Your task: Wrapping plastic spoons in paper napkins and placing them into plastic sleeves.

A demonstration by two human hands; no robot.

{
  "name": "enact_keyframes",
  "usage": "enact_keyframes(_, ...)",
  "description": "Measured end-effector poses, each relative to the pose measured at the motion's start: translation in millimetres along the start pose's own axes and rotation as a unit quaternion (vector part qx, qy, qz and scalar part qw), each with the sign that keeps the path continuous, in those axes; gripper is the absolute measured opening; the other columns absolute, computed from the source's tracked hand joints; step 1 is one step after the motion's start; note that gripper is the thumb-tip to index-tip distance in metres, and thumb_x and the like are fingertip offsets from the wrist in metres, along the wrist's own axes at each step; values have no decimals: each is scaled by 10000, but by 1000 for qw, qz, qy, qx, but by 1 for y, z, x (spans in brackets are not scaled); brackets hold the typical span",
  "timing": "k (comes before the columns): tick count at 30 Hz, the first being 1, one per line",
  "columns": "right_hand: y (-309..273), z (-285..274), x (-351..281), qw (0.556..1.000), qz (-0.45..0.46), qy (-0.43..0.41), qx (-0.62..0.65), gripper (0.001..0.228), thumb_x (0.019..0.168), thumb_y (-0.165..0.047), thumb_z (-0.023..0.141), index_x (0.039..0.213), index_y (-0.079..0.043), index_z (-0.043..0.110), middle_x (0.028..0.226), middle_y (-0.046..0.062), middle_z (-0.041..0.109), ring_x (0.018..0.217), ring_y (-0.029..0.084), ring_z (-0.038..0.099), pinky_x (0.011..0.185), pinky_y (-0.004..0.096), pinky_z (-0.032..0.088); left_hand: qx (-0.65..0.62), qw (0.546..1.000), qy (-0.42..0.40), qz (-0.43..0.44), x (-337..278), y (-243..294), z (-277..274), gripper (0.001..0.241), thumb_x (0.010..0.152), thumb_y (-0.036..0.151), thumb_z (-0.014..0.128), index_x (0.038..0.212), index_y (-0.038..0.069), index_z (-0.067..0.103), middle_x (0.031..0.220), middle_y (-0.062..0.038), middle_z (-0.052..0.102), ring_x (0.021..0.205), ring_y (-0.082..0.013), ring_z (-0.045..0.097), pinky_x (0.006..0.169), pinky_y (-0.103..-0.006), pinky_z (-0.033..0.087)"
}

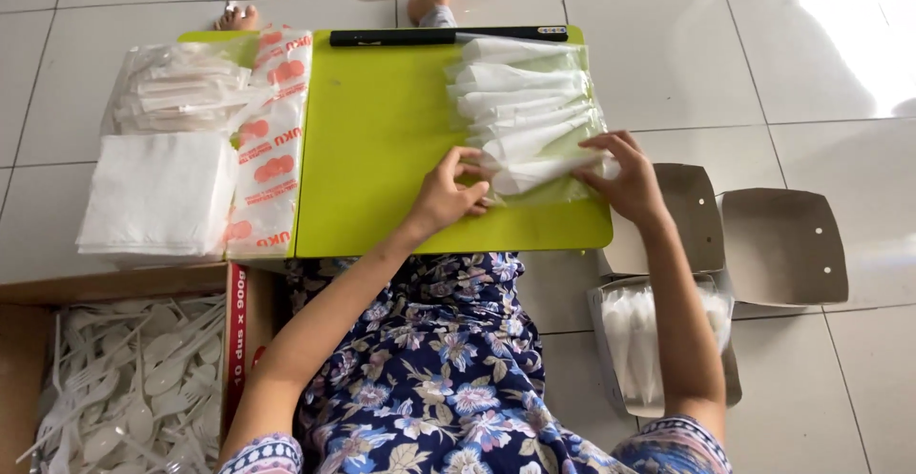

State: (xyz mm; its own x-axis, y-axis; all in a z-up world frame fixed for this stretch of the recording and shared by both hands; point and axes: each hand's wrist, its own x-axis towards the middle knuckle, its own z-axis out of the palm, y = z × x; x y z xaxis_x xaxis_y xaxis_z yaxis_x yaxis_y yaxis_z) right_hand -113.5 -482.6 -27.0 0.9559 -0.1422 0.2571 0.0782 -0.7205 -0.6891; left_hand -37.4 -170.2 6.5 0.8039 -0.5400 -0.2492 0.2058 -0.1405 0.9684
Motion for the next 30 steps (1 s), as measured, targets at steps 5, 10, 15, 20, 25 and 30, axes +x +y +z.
enact_keyframes(5,-22,5,6,993,-29,93,-68,609,824,-352,907,1332,-150,638,1291,104,517,1232,329,512,1049,485,452,8,999,24,30,28,-12,-8,556,894,56,714,1393,50,469,1256,-265,620,927,-325,753,736,-344,705)
enact_keyframes(10,-36,13,21,995,23,90,-23,580,903,-257,848,1389,-94,577,1335,229,498,1247,491,523,1044,619,457,23,996,45,68,59,-25,-14,520,881,16,715,1354,35,500,1189,-240,652,957,-315,748,735,-342,697)
enact_keyframes(15,-29,23,44,997,36,56,-31,478,969,-257,785,1390,-110,614,1376,236,516,1252,530,551,1024,619,491,16,992,92,88,75,-24,-19,438,869,-6,702,1278,46,553,1096,-224,700,893,-287,766,701,-307,699)
enact_keyframes(20,-19,31,62,996,39,59,-54,476,951,-286,795,1376,-146,632,1385,205,517,1252,520,550,1032,618,490,30,988,110,109,88,-20,-25,411,874,-9,708,1255,39,564,1080,-231,699,887,-289,768,674,-301,704)
enact_keyframes(25,-18,34,69,995,40,64,-66,464,947,-281,784,1367,-155,635,1387,199,518,1255,517,546,1030,619,493,44,983,126,128,99,-15,-30,388,873,-1,720,1227,31,565,1045,-215,707,858,-276,771,677,-286,708)
enact_keyframes(30,-10,39,60,994,38,36,-99,472,1022,-248,616,1490,-220,561,1525,232,427,1358,533,449,1077,688,409,166,964,147,145,80,-17,-35,353,898,118,721,1219,69,583,1130,-217,699,871,-333,759,666,-393,682)
